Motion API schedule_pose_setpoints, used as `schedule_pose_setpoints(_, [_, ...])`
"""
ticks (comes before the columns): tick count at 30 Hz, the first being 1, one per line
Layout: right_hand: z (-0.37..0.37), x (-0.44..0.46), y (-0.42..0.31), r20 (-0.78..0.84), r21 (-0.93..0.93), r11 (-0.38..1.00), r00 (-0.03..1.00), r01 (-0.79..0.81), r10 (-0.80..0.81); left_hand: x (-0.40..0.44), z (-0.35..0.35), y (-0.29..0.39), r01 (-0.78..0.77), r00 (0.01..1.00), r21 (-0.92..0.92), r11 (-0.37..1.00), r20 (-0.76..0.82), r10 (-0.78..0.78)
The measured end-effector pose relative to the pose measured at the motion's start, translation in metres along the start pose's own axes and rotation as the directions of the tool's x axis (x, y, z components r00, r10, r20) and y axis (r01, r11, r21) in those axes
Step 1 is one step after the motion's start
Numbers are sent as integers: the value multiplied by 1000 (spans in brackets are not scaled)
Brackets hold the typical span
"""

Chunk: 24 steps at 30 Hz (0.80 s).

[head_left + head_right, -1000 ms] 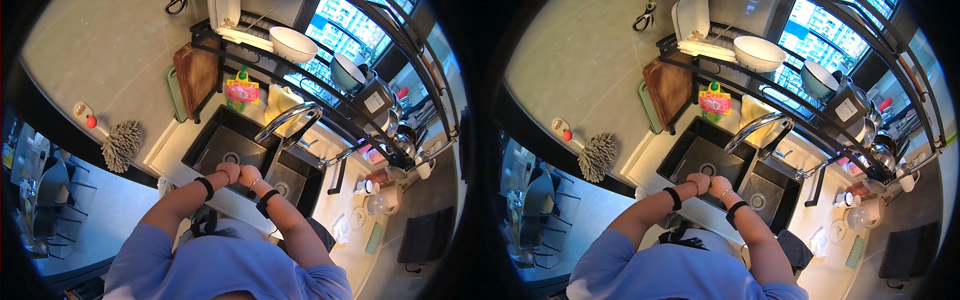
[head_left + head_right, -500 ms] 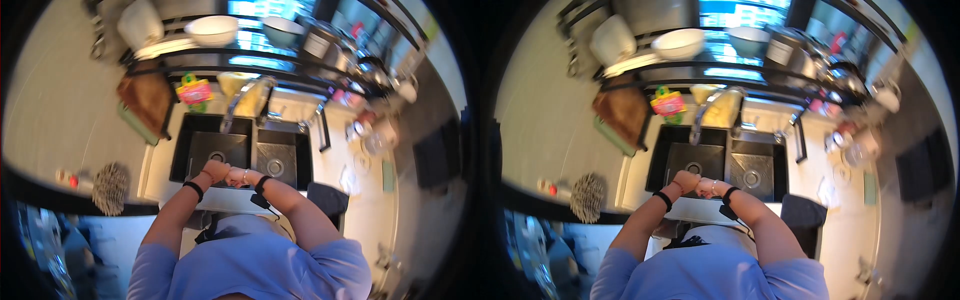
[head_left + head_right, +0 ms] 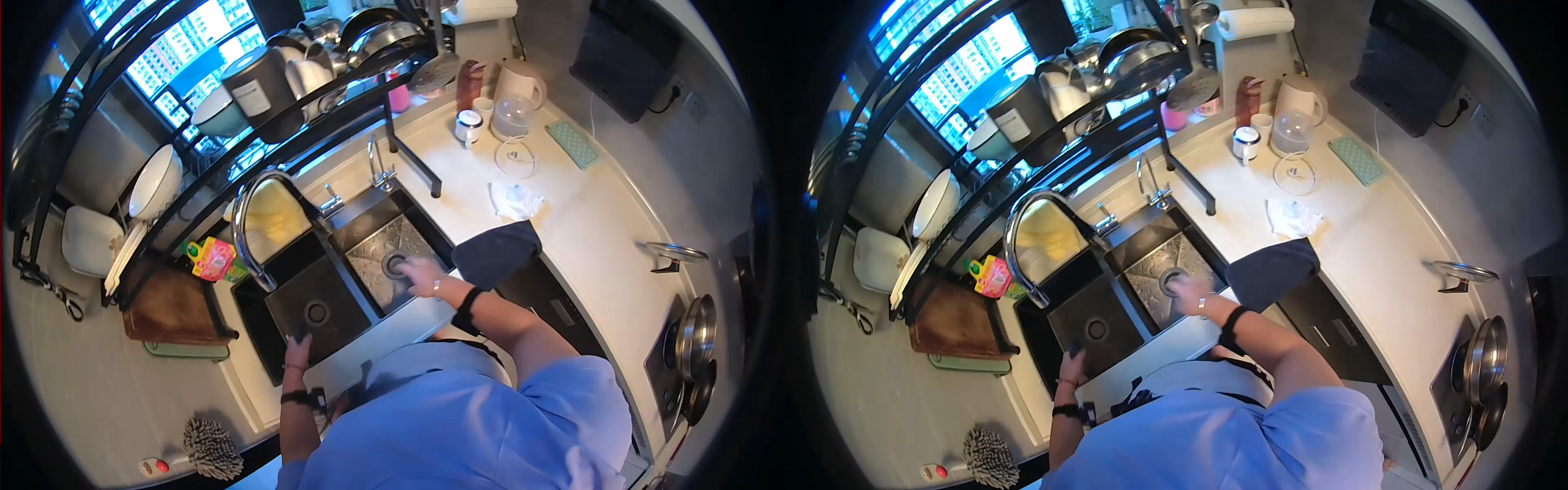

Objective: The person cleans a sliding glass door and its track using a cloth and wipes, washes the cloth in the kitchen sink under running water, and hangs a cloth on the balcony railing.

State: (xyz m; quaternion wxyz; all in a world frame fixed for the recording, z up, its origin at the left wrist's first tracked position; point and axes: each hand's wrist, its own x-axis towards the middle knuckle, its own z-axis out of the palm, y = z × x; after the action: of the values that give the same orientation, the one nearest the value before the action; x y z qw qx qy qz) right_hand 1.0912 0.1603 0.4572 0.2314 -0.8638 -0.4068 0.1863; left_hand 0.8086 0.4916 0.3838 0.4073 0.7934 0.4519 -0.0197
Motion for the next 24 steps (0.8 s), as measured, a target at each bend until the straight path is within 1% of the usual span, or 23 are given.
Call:
schedule_pose_setpoints(1, [-27,-23,7,-110,-164,974,984,-156,139,-30,-12,29,-25,1000,315,949,11,22])
schedule_pose_setpoints(2, [-40,-36,25,-112,-173,935,949,-309,293,-66,-27,68,-47,999,598,800,23,41])
schedule_pose_setpoints(3, [-45,-47,41,-143,-188,875,894,-446,425,-50,-20,7,-54,998,313,948,48,41])
schedule_pose_setpoints(4, [-56,-71,58,-88,-98,812,817,-576,569,-25,-8,-36,-65,996,-13,998,66,66])
schedule_pose_setpoints(5, [-55,-82,66,-22,-89,784,788,-614,615,-49,-10,-2,6,995,-6,1000,-99,-6])
schedule_pose_setpoints(6, [-41,-91,78,28,-47,756,756,-652,654,-65,-6,21,66,975,249,966,-224,-9])
schedule_pose_setpoints(7, [-26,-103,86,4,-123,782,787,-611,617,-68,-5,27,57,972,235,970,-235,-1])
schedule_pose_setpoints(9, [-8,-111,93,-158,-191,820,841,-540,517,-71,4,31,-138,975,8,990,-173,138])
schedule_pose_setpoints(10, [5,-114,104,-272,-209,847,861,-489,430,-73,11,48,-140,967,-27,990,-219,131])
schedule_pose_setpoints(11, [11,-115,109,-306,-232,852,866,-470,394,-82,23,65,-237,929,135,962,-258,266])
schedule_pose_setpoints(12, [17,-115,117,-323,-251,854,871,-456,370,-90,31,75,-291,883,299,909,-282,376])
schedule_pose_setpoints(13, [13,-116,117,-296,-210,866,874,-454,386,-89,35,81,-408,880,204,890,-173,443])
schedule_pose_setpoints(14, [10,-118,118,-267,-193,871,879,-451,396,-83,33,88,-511,851,98,854,-82,519])
schedule_pose_setpoints(16, [12,-115,130,-222,-138,868,869,-477,443,-92,38,112,-477,863,33,878,-169,476])
schedule_pose_setpoints(18, [4,-111,132,-175,7,850,836,-527,520,-99,40,121,-501,860,-47,864,-141,491])
schedule_pose_setpoints(19, [5,-112,137,-261,148,858,817,-492,514,-98,47,112,-517,856,-201,832,-113,504])
schedule_pose_setpoints(20, [0,-110,144,-254,406,835,832,-371,493,-115,45,116,-440,897,-245,864,-84,433])
schedule_pose_setpoints(21, [-3,-107,154,-232,639,731,846,-240,480,-129,43,112,-412,911,-276,868,-153,384])
schedule_pose_setpoints(22, [7,-105,183,-279,665,723,834,-190,476,-140,40,106,-285,954,-92,954,72,292])
schedule_pose_setpoints(23, [13,-95,201,-324,694,707,816,-138,478,-154,35,94,-182,948,114,977,284,144])
schedule_pose_setpoints(24, [-6,-107,144,-71,968,243,856,-65,512,-177,29,79,-244,938,146,959,285,195])
